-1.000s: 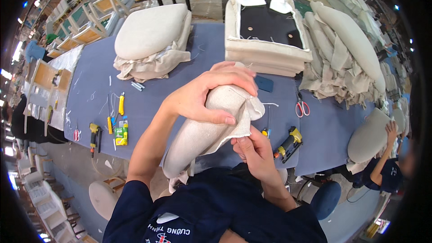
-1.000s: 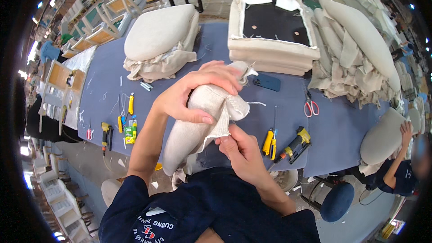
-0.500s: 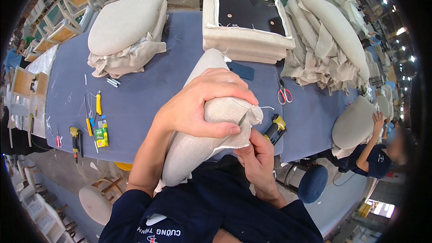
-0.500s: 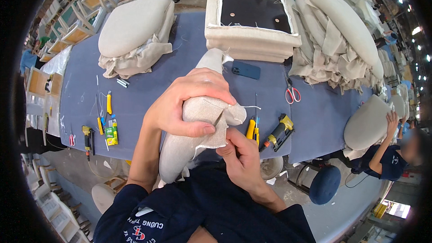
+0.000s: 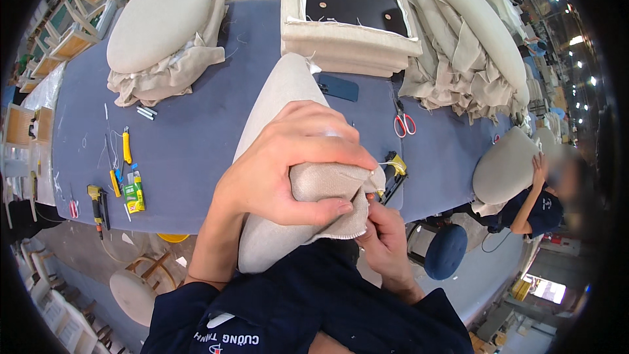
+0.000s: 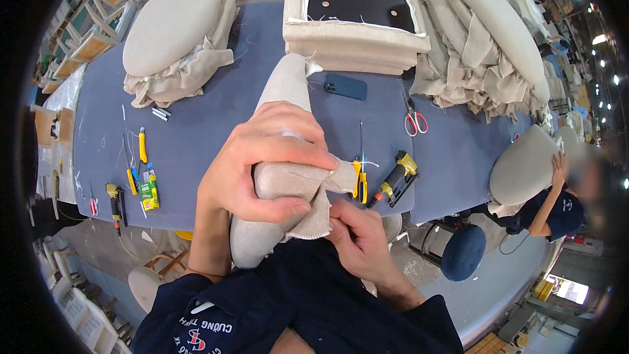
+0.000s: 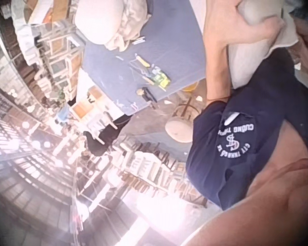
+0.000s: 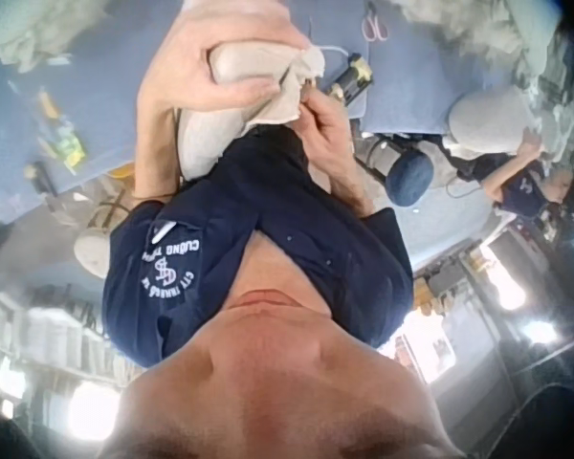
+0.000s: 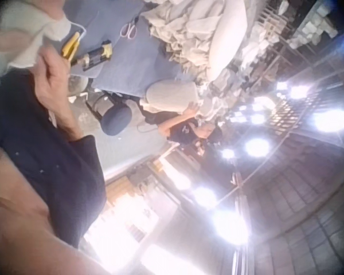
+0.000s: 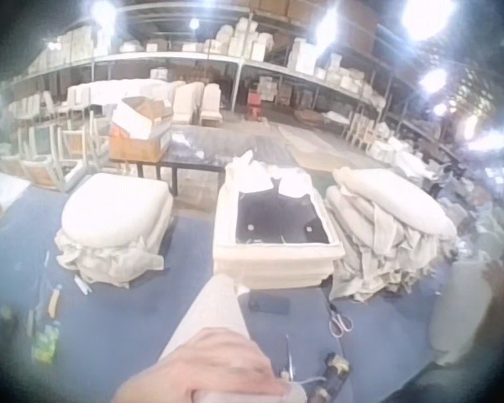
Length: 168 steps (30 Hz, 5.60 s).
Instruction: The person staples fabric onto a foam cushion using a staple gun, then uses a screwdriver to remove staples from a cushion frame. They continue to staple and adjust fabric on multiple cushion pieces, occasionally using a utility knife to trim excess material.
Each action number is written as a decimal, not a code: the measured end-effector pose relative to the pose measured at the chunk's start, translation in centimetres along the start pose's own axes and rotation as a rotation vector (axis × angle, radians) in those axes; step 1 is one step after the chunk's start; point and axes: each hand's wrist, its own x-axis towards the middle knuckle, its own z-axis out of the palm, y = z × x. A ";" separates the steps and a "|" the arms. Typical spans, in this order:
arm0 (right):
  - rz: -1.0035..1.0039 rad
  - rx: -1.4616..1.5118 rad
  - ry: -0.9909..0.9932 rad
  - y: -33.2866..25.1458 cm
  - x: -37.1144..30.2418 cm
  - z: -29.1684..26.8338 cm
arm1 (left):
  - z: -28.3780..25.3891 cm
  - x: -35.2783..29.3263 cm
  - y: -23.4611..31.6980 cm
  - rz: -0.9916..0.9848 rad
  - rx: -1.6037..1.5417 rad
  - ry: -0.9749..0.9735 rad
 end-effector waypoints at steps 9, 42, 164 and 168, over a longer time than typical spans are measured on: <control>-0.040 -0.062 -0.007 -0.9 -0.5 -1.5 | 1.8 0.2 0.5 -0.038 0.013 -0.003; 0.038 0.463 0.092 2.0 -2.2 1.7 | 2.3 0.1 0.6 -0.026 0.021 -0.036; -0.307 0.035 -0.257 -2.9 9.1 11.2 | -5.3 -10.0 8.2 -0.359 0.545 0.914; -0.306 0.086 -0.286 -3.6 9.4 11.1 | -5.2 -10.1 8.3 -0.310 0.665 0.850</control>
